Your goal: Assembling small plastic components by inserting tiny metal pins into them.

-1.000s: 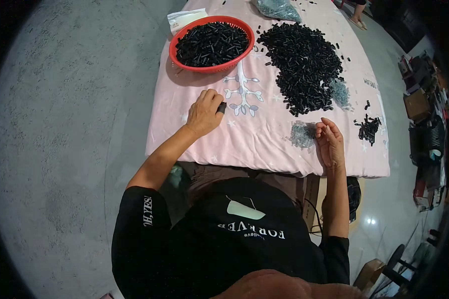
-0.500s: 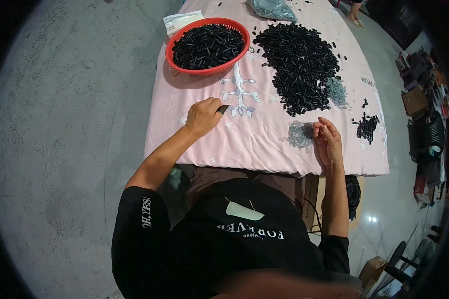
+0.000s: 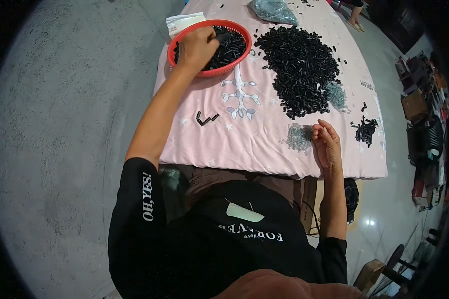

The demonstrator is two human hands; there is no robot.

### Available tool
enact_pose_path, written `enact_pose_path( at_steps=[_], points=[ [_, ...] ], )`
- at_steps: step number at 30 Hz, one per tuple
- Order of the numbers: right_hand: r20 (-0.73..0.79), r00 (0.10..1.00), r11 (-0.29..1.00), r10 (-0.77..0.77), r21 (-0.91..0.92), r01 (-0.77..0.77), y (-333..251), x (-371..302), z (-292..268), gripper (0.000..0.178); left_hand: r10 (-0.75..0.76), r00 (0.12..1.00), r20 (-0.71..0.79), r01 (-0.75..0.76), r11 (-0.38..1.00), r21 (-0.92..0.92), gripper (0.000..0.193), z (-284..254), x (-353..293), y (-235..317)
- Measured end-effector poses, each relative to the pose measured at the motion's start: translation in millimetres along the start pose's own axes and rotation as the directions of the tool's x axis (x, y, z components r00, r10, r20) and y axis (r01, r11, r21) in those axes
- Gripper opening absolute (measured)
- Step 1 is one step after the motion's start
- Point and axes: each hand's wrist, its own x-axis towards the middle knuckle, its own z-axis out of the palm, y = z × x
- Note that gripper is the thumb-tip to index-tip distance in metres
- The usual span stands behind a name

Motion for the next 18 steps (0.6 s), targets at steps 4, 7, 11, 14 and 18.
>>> enact_pose_path(
  at_steps=[4,7,11,14,18],
  points=[
    [0.004,1.0,1.0,-0.011,-0.011,0.011,0.6,0.6,0.2,0.029,-0.102,0.995,0.011,0.102,0.994,-0.025,0.028,7.4,33.7,-30.7],
    [0.003,1.0,0.999,0.025,0.034,-0.026,0.5,0.3,-0.8,0.031,-0.231,0.973,-0.004,0.23,0.967,-0.109,0.033,5.7,37.0,-34.5],
    [-0.01,1.0,1.0,0.019,-0.008,-0.019,1.1,1.1,-5.4,0.031,-0.16,0.984,-0.08,0.143,0.973,-0.184,0.026,-14.5,11.1,-14.0],
    [0.0,1.0,1.0,0.024,-0.01,-0.024,1.0,-0.3,-1.5,0.031,-0.185,0.926,0.329,0.287,0.912,-0.292,0.016,-43.4,-44.7,-3.4],
    [0.004,1.0,0.999,0.018,-0.03,-0.017,0.7,-0.5,-2.6,0.03,-0.298,0.744,0.599,0.386,0.922,-0.02,0.016,-34.3,-130.2,-10.6]
  ],
)
